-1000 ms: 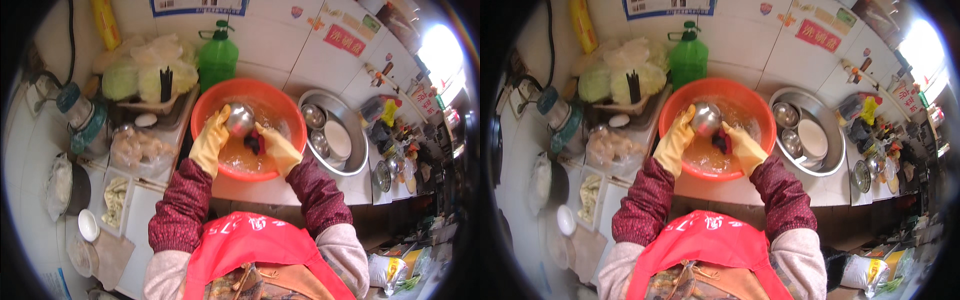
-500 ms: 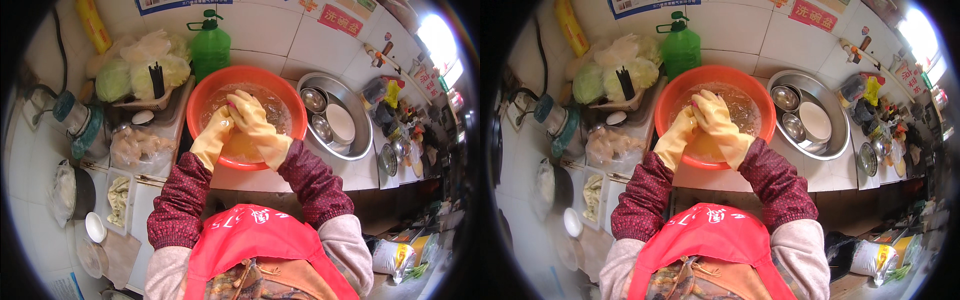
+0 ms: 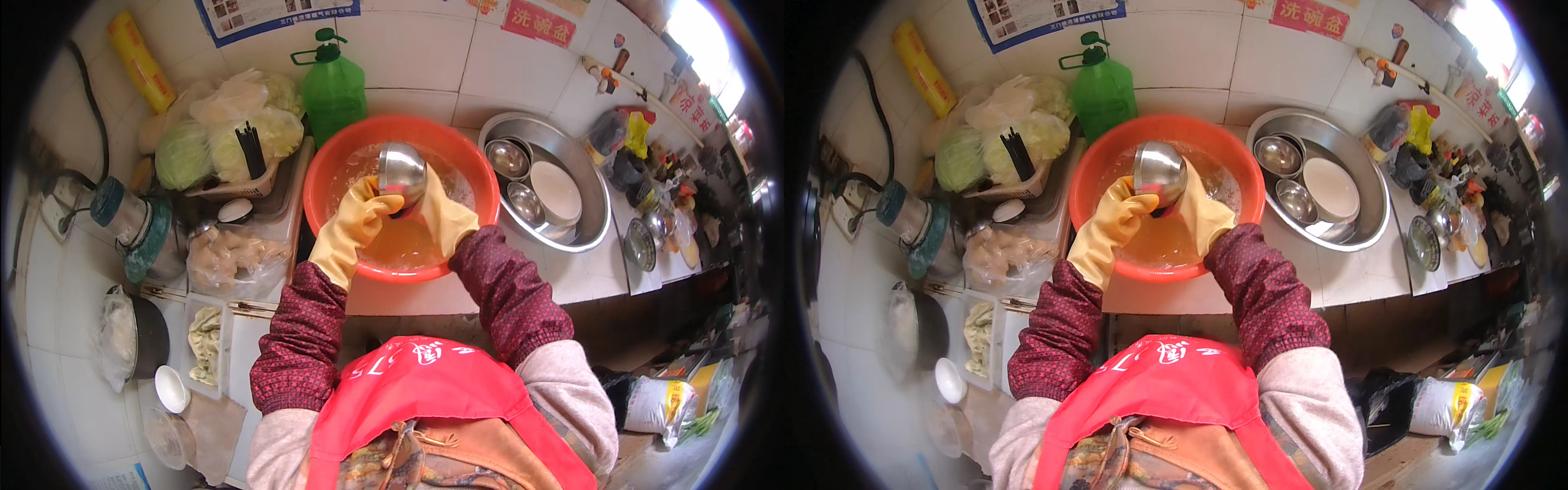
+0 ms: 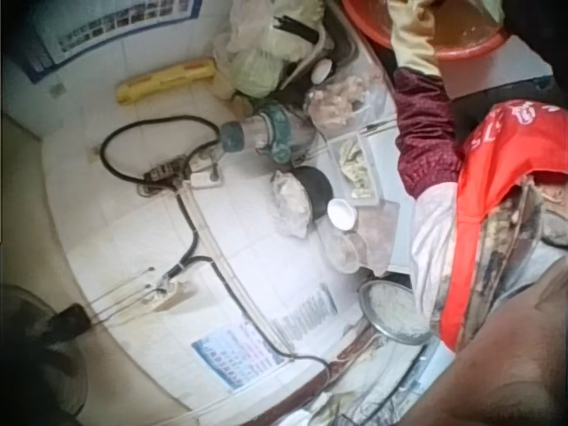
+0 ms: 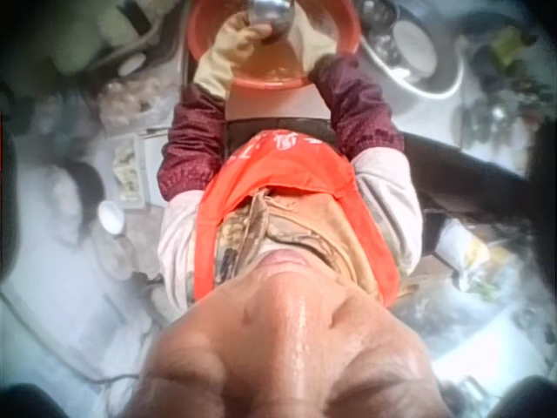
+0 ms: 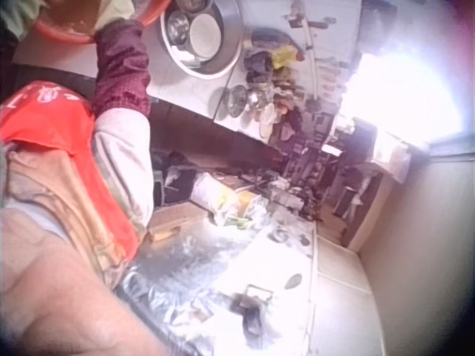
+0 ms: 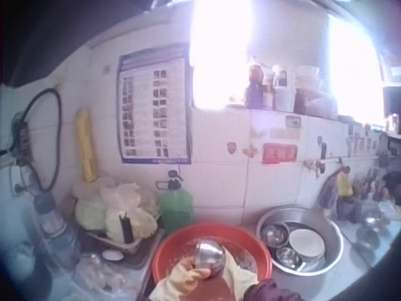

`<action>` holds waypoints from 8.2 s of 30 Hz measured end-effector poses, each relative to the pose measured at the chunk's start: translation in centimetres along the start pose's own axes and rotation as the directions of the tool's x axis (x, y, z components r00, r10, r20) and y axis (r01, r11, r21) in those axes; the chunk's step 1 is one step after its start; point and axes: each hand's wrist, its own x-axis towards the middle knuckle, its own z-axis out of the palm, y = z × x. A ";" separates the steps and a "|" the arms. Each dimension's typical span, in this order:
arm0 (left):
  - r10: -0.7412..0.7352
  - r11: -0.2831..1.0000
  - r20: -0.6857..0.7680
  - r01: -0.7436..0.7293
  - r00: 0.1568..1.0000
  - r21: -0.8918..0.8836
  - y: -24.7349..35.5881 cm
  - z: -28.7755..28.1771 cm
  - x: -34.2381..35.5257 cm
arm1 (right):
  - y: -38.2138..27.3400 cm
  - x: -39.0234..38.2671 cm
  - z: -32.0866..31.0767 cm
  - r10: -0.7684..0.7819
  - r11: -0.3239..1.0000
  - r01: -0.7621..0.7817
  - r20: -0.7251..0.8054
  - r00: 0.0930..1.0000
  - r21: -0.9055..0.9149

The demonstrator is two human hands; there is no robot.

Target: The person washes various dishes in a red basin using a pink sponge. They scrub plates, bowls, and metal cups, then place the cleaned items into a larger metal basin nearby.

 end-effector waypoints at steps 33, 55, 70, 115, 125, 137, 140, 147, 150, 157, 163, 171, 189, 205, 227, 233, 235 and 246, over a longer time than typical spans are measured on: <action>-0.277 0.865 -0.209 0.339 0.938 0.370 -1.8 1.0 -0.7 | -6.0 -5.1 -5.4 -0.104 0.758 -0.024 -0.156 0.982 -0.652; -0.389 -0.243 0.091 -0.197 0.917 0.950 -4.8 3.1 4.9 | -5.4 -9.4 -8.0 -0.647 0.061 0.581 0.410 0.642 -0.812; -0.068 0.879 -0.422 0.255 0.904 0.404 -2.8 -0.3 4.4 | -5.9 -10.0 -7.7 -0.568 0.005 0.517 0.423 0.706 -0.856; 0.130 0.808 -0.516 -0.392 0.847 -0.440 -0.7 3.2 4.0 | -2.1 -9.6 -0.8 0.195 0.873 0.020 0.385 0.902 -0.488; -0.086 0.843 -0.657 -0.296 0.749 -0.448 -2.1 3.1 2.4 | -0.8 -10.2 1.2 0.327 0.890 -0.102 0.466 0.822 -0.444; -0.134 0.934 -0.663 -0.130 0.737 -0.334 -5.8 -2.7 3.7 | -0.5 -9.9 0.9 0.554 0.768 -0.359 0.268 0.789 -0.530; 0.157 0.977 -0.778 0.018 0.609 0.211 -4.8 -4.1 3.4 | -1.1 -7.0 -2.0 0.450 -0.081 0.537 0.450 0.772 -0.840; 0.038 0.062 -0.576 0.574 0.816 0.817 -1.8 -8.5 2.7 | -4.8 -3.9 -9.4 0.187 -0.411 0.466 0.428 0.884 -0.784; -0.213 0.009 -0.519 0.533 0.828 0.846 -3.6 -8.0 3.6 | -5.8 -5.8 -10.0 0.051 -0.588 0.396 0.457 0.888 -0.705; -0.382 -0.341 -0.369 0.242 0.848 0.909 -5.9 -6.3 3.4 | -6.0 -7.7 -9.7 -0.202 -0.382 0.497 0.595 0.778 -0.779; -0.241 0.438 -0.371 0.442 0.897 0.783 -4.7 -5.2 3.4 | -5.7 -7.4 -10.0 -0.230 -0.366 0.473 0.570 0.789 -0.801; -0.334 0.895 -0.570 0.442 0.751 0.058 -4.2 -3.6 3.4 | -6.4 -8.0 -9.3 -0.214 -0.357 0.458 0.549 0.808 -0.814; -0.335 0.874 -0.423 0.445 0.842 0.195 -0.8 -2.5 1.6 | -5.3 -6.2 -2.9 -0.450 0.360 0.315 0.132 0.883 -0.878; -0.141 0.978 -0.499 0.199 0.855 0.064 -3.6 -6.6 1.6 | 7.3 2.8 -5.9 -0.179 -0.926 0.050 0.552 0.814 -0.374; -0.095 0.871 -0.708 0.402 0.700 0.281 -3.4 -4.3 3.0 | 0.8 -4.0 -4.2 0.086 0.792 -0.117 -0.080 0.993 -0.599; 0.082 0.881 -0.627 0.238 0.774 0.408 -5.4 -7.0 4.0 | -5.0 -0.9 0.6 -0.372 0.054 0.155 0.124 0.920 -0.986; 0.090 0.944 -0.562 0.109 0.822 0.311 -6.0 -7.6 4.3 | -6.1 -1.0 2.2 -0.455 -0.014 0.311 0.283 0.844 -0.950; 0.314 0.760 -0.302 -0.049 0.900 0.648 -3.7 -6.0 2.4 | -8.9 0.3 7.5 0.221 -0.398 0.727 0.710 0.669 -0.560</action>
